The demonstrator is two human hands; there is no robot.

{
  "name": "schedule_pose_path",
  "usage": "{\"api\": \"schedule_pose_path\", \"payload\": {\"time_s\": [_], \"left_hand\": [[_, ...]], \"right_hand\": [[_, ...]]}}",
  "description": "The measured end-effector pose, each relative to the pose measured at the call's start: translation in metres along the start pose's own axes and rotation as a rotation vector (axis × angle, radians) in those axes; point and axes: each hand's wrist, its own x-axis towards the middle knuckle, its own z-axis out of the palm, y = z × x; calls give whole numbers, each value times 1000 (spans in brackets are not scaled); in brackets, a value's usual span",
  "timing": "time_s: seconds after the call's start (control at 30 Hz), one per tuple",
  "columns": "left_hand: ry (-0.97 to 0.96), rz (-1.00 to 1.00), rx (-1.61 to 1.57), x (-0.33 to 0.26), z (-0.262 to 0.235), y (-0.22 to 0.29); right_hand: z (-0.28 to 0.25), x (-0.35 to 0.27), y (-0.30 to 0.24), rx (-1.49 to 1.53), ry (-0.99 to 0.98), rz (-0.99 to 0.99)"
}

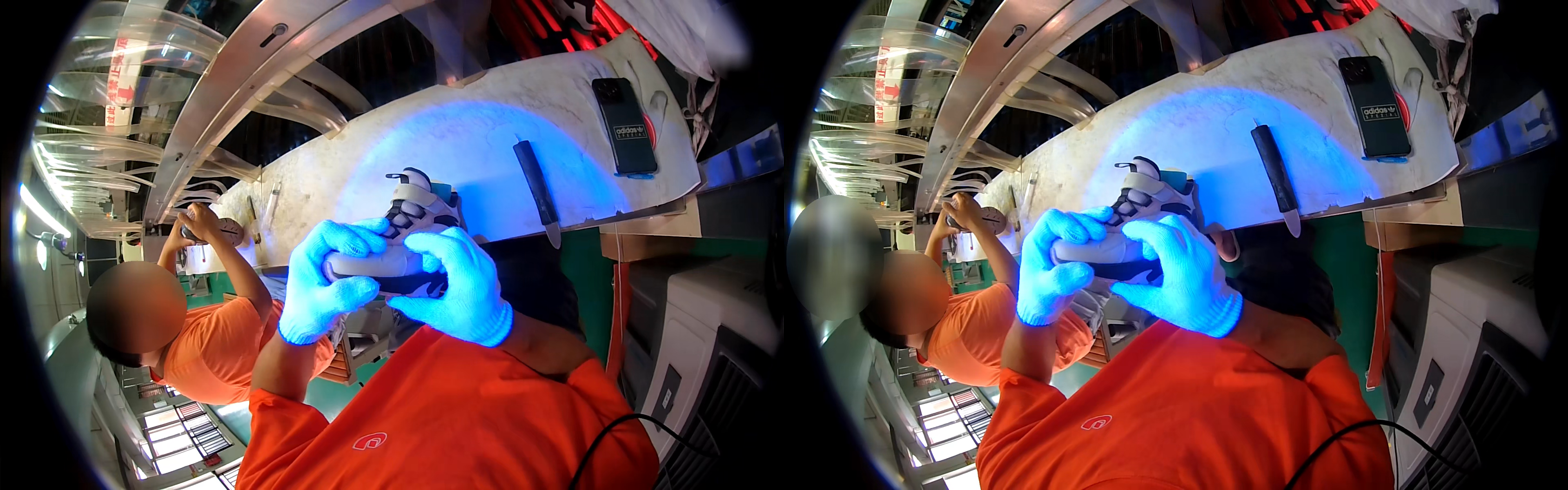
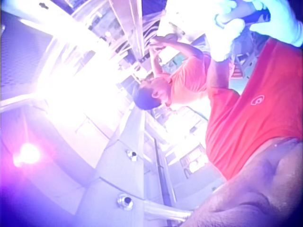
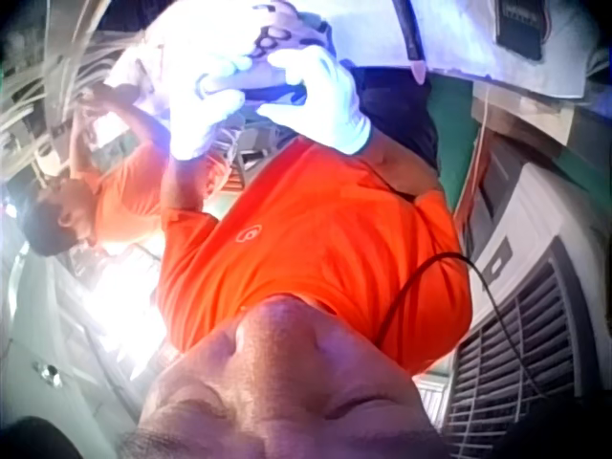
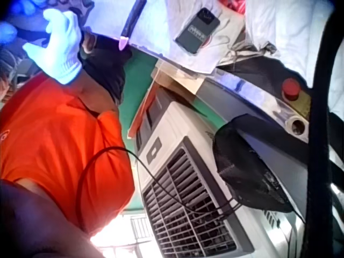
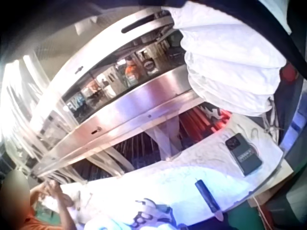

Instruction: The person cleans a white and black sneaker using a small black tool, likely a brush or scraper. They repeatedly rub the tool against the shoe's upper and sole, rotating the shoe to access different areas. The person works at a workstation with a blue light illuminating the shoe.

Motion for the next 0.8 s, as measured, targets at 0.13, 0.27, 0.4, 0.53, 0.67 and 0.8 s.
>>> {"api": "schedule_pose_path", "payload": {"time_s": [0.13, 0.27, 0.4, 0.53, 0.67, 0.8], "left_hand": [[-69, 4, 389, 11, -4, 28], [-72, -2, 469, 20, -3, 30], [-63, -41, 475, 27, 1, 35], [-77, -37, 481, 30, 4, 38], [-80, -34, 483, 31, 8, 40], [-100, -17, 465, 34, 5, 39]], "right_hand": [[5, 6, -2, -33, -65, 50], [3, 8, -3, -12, -71, 106], [2, -9, 2, -22, 83, 92], [-3, -29, 11, 20, 89, 154], [-2, -32, 11, 151, 96, 144], [-3, -27, 19, 147, 84, 139]]}}
